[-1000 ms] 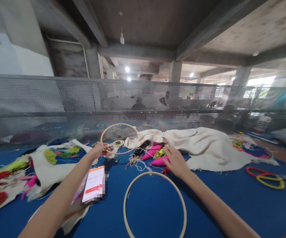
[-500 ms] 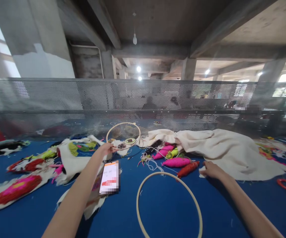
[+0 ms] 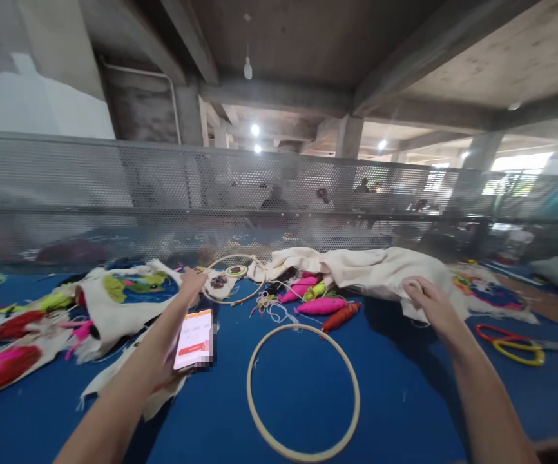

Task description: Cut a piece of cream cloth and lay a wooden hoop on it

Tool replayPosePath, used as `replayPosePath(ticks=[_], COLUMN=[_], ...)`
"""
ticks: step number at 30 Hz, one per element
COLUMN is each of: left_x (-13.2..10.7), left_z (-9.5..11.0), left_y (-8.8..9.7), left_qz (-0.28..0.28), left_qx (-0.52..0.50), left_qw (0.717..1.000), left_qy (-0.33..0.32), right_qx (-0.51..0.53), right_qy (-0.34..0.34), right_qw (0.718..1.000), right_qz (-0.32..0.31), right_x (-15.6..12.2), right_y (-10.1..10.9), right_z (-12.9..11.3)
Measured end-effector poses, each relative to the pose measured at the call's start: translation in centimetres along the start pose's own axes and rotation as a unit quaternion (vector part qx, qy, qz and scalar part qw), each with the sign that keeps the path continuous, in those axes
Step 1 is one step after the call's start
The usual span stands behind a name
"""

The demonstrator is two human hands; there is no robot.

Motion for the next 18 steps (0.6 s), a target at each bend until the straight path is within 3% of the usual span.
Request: replayPosePath(ticks=[3,6,7,8,9,10,14,16,18], left_x=[-3.9,-10.0,-12.4,-15.1,-17.3,-18.8,-20.2,-19.8,-19.0], left_z=[0.9,-1.0,-2.3,-3.6,-4.8,-5.7,-7.1,-7.1,-6.5], left_y=[-2.9,-8.8,-11.1,-13.5,-15.5,-17.1,-20.7,-21.0,-20.4], left_qz=[-0.106,-0.265,-0.339,-0.451,-0.511,-0.525,-0.435,-0.402,-0.360], left_qx=[0.024,0.055,0.072,0.079,0.075,0.070,0.028,0.036,0.045], left_qw=[0.994,0.962,0.935,0.882,0.845,0.836,0.896,0.912,0.931], left_qy=[0.009,0.046,0.079,0.114,0.138,0.145,0.090,0.069,0.039], right_qx=[0.124,0.170,0.182,0.192,0.196,0.196,0.181,0.198,0.217], right_qy=[-0.002,-0.024,-0.023,-0.020,-0.006,0.011,0.021,0.026,0.022], right_qw=[0.992,0.979,0.969,0.958,0.947,0.943,0.927,0.915,0.923], right_qz=[-0.002,-0.110,-0.163,-0.211,-0.252,-0.270,-0.329,-0.349,-0.316], right_x=[-5.1,-11.1,-13.1,-15.0,-16.9,-18.5,-23.3,-23.8,-22.5], right_y=[-1.5,-6.3,-8.3,-10.3,-12.1,-13.6,-17.5,-17.3,-15.2], right_z=[-5.7,-9.7,-10.5,-11.0,-11.4,-11.6,-11.3,-10.8,-9.6])
Point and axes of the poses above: each hand's wrist, its own x-axis towards the middle knuckle, its own y-axis out of the back of the hand, z = x × y, the point moved 4 cm from there along x, towards the middle knuckle, and after that the axes turned 10 degrees about x, right-handed, at the moved point
